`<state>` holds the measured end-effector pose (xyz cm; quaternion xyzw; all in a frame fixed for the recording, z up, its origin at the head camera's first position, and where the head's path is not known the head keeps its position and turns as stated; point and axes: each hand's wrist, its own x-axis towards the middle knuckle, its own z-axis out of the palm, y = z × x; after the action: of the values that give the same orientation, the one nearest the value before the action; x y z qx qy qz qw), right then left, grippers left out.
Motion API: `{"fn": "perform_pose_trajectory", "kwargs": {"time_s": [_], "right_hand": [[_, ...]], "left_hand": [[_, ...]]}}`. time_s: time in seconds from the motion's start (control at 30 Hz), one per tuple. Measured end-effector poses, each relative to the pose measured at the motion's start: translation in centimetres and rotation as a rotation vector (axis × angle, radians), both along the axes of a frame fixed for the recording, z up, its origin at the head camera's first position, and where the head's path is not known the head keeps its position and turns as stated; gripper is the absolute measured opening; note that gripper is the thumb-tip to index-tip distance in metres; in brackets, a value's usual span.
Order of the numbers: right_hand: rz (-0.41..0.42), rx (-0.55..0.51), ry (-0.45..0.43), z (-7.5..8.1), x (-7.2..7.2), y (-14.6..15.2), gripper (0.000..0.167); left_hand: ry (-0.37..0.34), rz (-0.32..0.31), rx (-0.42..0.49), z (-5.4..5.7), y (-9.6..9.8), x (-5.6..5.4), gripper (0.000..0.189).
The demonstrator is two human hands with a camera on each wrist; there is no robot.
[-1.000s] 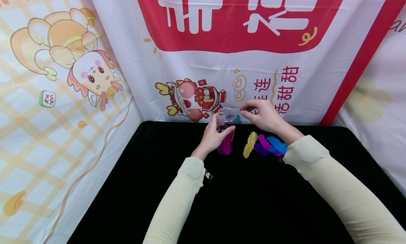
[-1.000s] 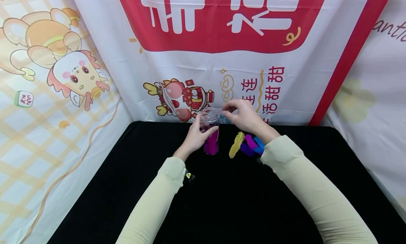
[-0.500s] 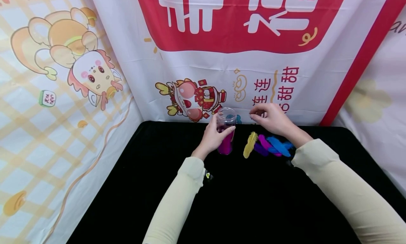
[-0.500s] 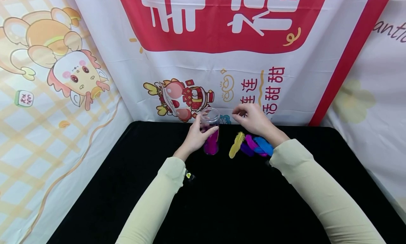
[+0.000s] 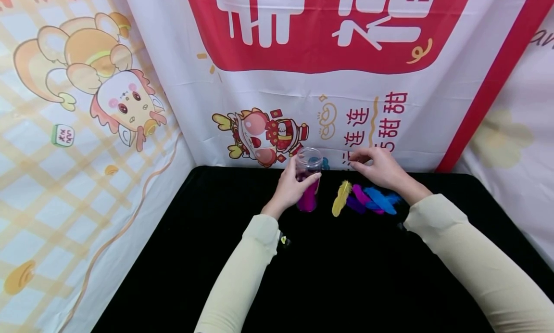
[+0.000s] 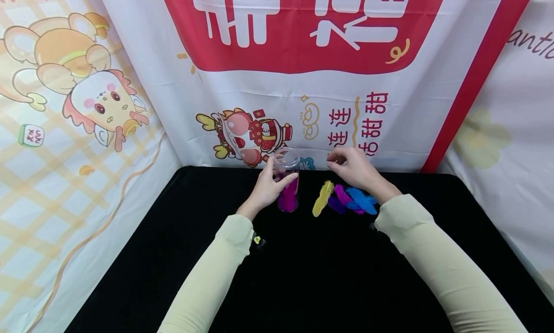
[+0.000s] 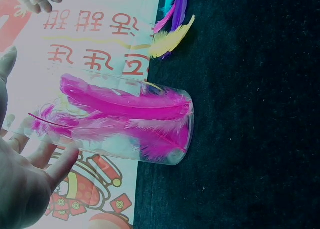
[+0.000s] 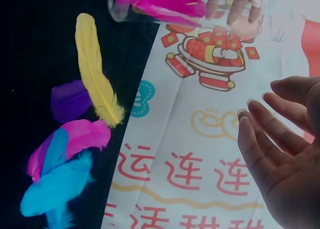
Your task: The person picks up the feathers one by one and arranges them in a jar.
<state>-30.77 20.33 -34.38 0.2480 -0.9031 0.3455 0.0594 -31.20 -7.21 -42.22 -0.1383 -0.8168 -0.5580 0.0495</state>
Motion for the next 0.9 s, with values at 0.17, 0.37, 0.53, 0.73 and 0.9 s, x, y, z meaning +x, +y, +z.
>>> {"fn": "perform_pose_trajectory", "kwargs": {"time_s": [0.17, 0.37, 0.53, 0.73, 0.9], "right_hand": [[-0.014, 0.013, -0.027, -0.5, -0.3, 0.6, 0.018], [-0.019, 0.022, -0.028, -1.2, -0.7, 1.2, 0.019], [-0.029, 0.034, 0.011, -2.2, -1.2, 1.6, 0.016], [-0.055, 0.056, -0.002, -3.5, -1.8, 2.5, 0.014], [-0.071, 0.085, -0.010, -4.5, -2.2, 3.2, 0.016]], "left_hand": [[-0.003, -0.004, 0.008, 0.1, 0.0, 0.0, 0.074], [-0.020, -0.007, 0.014, 0.0, -0.1, -0.1, 0.074], [-0.024, -0.022, 0.030, 0.1, -0.1, -0.1, 0.071], [-0.041, -0.020, 0.023, 0.1, -0.2, -0.2, 0.073], [-0.039, -0.024, 0.020, 0.0, -0.2, -0.2, 0.076]]}}
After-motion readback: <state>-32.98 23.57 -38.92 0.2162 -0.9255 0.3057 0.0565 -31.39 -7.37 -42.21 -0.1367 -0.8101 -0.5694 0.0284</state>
